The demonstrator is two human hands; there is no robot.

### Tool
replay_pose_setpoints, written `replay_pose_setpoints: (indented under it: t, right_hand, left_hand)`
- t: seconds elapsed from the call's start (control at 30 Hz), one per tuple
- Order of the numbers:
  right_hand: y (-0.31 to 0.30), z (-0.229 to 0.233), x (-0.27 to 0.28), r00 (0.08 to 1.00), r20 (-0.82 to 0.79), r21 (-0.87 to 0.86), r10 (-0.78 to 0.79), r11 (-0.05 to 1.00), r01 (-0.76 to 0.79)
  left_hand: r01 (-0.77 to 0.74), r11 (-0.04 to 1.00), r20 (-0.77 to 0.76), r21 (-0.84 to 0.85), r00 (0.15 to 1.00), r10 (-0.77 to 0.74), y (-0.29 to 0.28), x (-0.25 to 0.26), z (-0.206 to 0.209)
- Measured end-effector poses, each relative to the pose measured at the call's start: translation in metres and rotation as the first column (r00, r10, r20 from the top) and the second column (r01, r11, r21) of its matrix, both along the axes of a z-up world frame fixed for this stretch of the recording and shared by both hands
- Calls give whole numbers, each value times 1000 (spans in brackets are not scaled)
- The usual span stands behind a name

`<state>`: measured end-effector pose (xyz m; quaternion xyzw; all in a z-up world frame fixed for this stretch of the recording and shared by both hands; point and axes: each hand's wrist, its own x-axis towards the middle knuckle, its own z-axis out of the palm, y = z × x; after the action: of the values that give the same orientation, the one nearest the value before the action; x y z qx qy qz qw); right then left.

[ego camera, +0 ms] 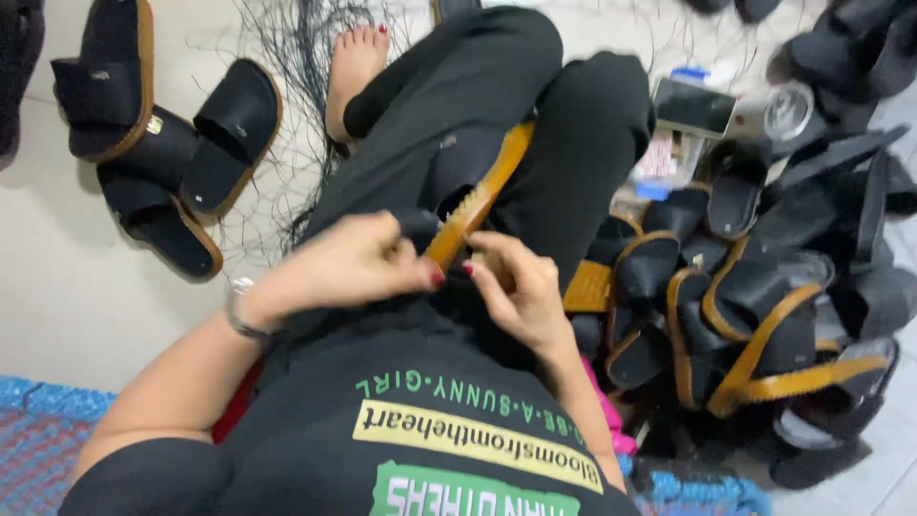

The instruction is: A person is hand-sewing a strap onto a black sandal using a needle and thread while sitting on the floor.

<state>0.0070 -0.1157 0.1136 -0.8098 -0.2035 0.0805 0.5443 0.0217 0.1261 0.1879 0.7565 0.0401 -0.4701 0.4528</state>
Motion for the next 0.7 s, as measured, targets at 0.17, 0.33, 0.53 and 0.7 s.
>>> replay_pose_setpoints:
  t: [0.17, 0.33, 0.53, 0.7]
  right_hand:
    - [-6, -6, -14, 1000, 18, 4, -4, 1000, 3]
    - [-1, 18, -4, 994, 94, -120, 49, 992, -38]
    - [2, 24, 3, 991, 105, -191, 84, 980, -63]
    - [7, 26, 0, 991, 117, -179, 71, 983, -50]
  left_hand:
    - [-266, 948, 517, -173, 795, 317, 37, -30, -53]
    - [-152, 904, 674, -399, 620, 401, 26, -18, -43]
    - [-391, 656, 57, -646, 832, 552, 0, -20, -44]
    - [-480, 788, 218, -386, 782, 583, -5, -18, -37]
